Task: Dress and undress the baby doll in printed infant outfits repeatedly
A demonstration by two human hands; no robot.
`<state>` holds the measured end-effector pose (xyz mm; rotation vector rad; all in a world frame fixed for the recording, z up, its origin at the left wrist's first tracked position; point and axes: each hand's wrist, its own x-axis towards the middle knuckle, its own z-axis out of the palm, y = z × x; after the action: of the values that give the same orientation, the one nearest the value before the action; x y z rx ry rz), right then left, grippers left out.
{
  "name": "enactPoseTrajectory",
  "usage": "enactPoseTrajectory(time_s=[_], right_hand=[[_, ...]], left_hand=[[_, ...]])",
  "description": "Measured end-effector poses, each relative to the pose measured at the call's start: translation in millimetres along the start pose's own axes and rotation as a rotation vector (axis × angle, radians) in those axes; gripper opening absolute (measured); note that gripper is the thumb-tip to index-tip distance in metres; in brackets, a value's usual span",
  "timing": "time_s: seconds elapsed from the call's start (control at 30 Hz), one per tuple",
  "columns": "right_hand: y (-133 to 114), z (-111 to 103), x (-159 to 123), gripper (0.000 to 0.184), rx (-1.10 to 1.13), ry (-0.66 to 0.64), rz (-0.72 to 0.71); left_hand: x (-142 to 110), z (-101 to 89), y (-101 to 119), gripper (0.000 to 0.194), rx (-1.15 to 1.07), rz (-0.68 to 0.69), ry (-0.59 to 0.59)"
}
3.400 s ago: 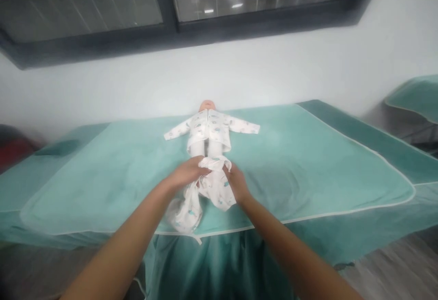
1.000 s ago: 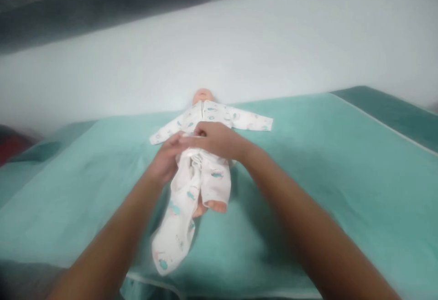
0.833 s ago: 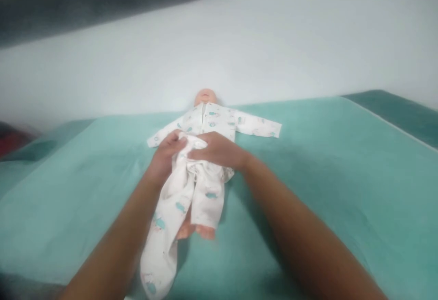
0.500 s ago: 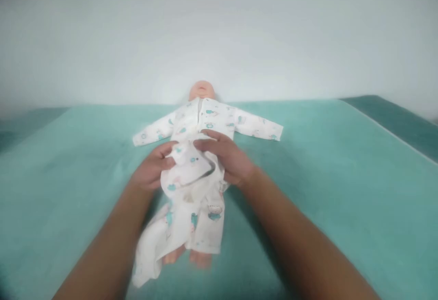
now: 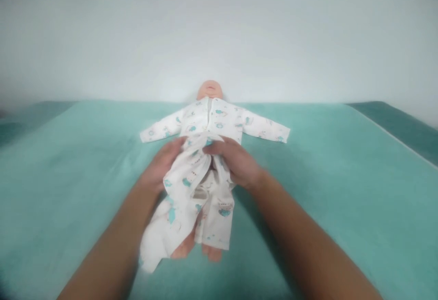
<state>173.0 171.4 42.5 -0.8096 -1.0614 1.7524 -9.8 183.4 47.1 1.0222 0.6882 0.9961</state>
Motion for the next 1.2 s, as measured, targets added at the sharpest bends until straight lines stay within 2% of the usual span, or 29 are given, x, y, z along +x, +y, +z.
enactPoseTrajectory(time_s=[0.1, 0.17, 0.37, 0.5, 0.63, 0.77, 0.9, 1.1, 1.2], right_hand=[[0, 2, 2, 0.023, 0.116, 0.006, 0.011], [-1, 3, 2, 0.022, 0.133, -0.016, 0.016], [-2, 5, -2, 0.018, 0.132, -0.089, -0.06], [1, 8, -4, 0.029, 0.083, -0.098, -0.067], [1, 10, -5, 0.024, -0.059, -0.074, -0.057], [1, 10, -5, 0.039, -0.044, -0.049, -0.031], [1, 5, -1, 0.031, 0.076, -0.048, -0.032], [2, 0, 2, 0.03, 0.14, -0.117, -0.036], [1, 2, -1, 0.036, 0.062, -0.069, -0.054]], left_hand=[[-2, -7.7, 4, 0.038, 0.13, -0.116, -0.189], [-3, -10.1, 2, 0.037, 0.152, -0.164, -0.225], [-6, 3.6, -8, 0.041, -0.056, -0.004, 0.005], [-8, 10.2, -6, 0.048, -0.073, 0.003, 0.093], [-9, 8.6, -2, 0.056, -0.051, -0.011, 0.134], [-8, 5.5, -1, 0.055, -0.037, -0.022, 0.122], [-9, 2.9, -3, 0.055, -0.054, -0.034, 0.056], [-15, -1.9, 3, 0.058, 0.06, -0.151, -0.184], [-15, -2.5, 3, 0.046, 0.087, -0.15, -0.183]])
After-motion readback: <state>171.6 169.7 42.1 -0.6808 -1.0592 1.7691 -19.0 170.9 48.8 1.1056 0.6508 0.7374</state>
